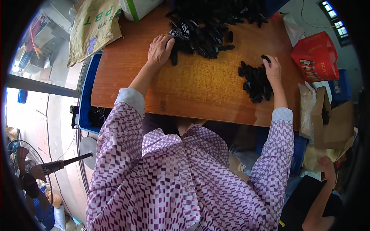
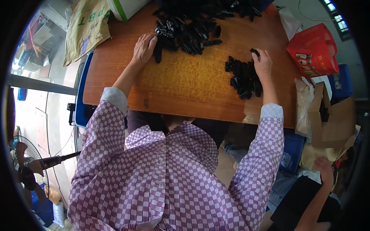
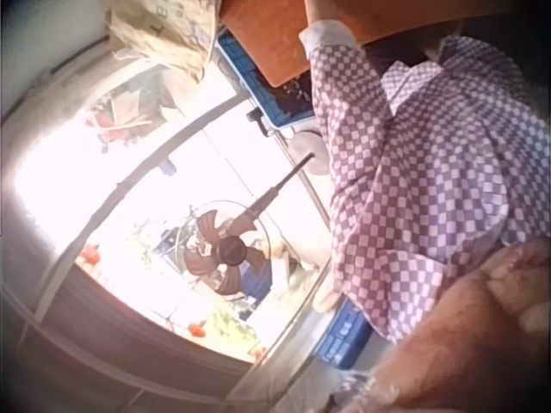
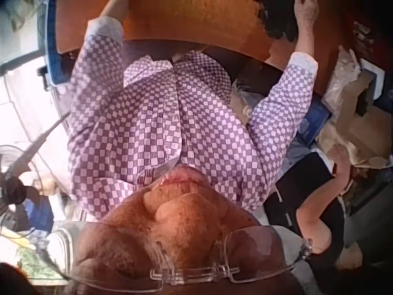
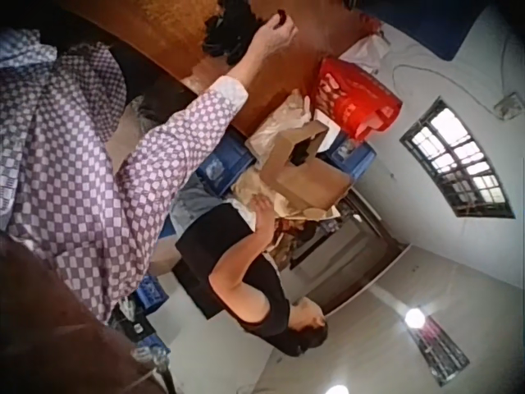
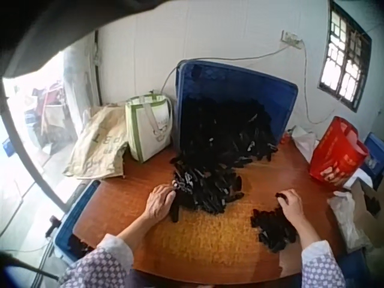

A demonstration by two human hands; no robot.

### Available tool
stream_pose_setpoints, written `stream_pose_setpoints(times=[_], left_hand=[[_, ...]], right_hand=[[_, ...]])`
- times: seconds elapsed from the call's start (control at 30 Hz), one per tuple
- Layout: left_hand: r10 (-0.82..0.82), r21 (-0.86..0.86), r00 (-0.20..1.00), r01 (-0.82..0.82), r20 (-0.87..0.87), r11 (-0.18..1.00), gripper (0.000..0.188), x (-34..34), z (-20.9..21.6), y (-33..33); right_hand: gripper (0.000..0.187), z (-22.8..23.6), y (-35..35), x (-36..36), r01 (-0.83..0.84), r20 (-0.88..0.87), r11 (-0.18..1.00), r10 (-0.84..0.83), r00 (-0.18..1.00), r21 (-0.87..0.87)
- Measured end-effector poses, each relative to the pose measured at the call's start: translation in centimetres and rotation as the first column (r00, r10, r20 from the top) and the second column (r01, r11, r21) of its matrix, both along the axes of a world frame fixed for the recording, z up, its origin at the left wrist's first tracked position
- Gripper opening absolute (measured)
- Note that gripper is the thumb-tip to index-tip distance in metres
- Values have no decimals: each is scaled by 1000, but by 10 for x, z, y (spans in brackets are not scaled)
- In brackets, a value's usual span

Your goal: The person assembles plastic components by fitting two parts together by hand and places the assembled units into a bin.

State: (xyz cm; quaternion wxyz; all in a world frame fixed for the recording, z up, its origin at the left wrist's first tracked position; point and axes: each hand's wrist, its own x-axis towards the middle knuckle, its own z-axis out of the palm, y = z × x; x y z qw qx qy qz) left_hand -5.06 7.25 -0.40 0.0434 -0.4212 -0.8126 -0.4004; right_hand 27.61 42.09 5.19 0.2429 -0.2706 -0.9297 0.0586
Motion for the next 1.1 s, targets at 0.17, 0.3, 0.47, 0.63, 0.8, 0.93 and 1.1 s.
stream_pose_setpoints(times=[0.17, 0.3, 0.47, 0.63, 0.8, 0.93, 1.1], left_hand=[[179, 183, 977, -157, -113, 971, 34, 41, 7, -29], [215, 64, 957, -206, -196, 976, 31, 73, 19, -50], [49, -206, 948, -119, -315, 971, 35, 89, 30, -41], [37, -204, 947, -107, -319, 973, 38, 95, 25, -50], [-68, -203, 976, 25, -208, 979, 40, 123, 20, -77], [-108, -275, 986, 68, -130, 959, 39, 137, 30, -83], [-150, -172, 985, 134, -86, 976, 35, 128, 24, -79]], right_hand=[[27, 22, -91, -22, -193, -148, 919, 150, 978, -345], [27, 19, -172, -35, -292, -114, 714, 287, 951, -636], [20, 1, -211, -40, -316, 45, 627, 490, 871, -712], [21, -10, -217, -41, -395, 99, 678, 567, 818, -620], [24, -12, -211, -40, -352, 85, 669, 527, 845, -655], [28, -15, -210, -38, -369, 50, 717, 490, 870, -591], [32, 11, -211, -41, -206, 259, 782, 423, 868, -588]])
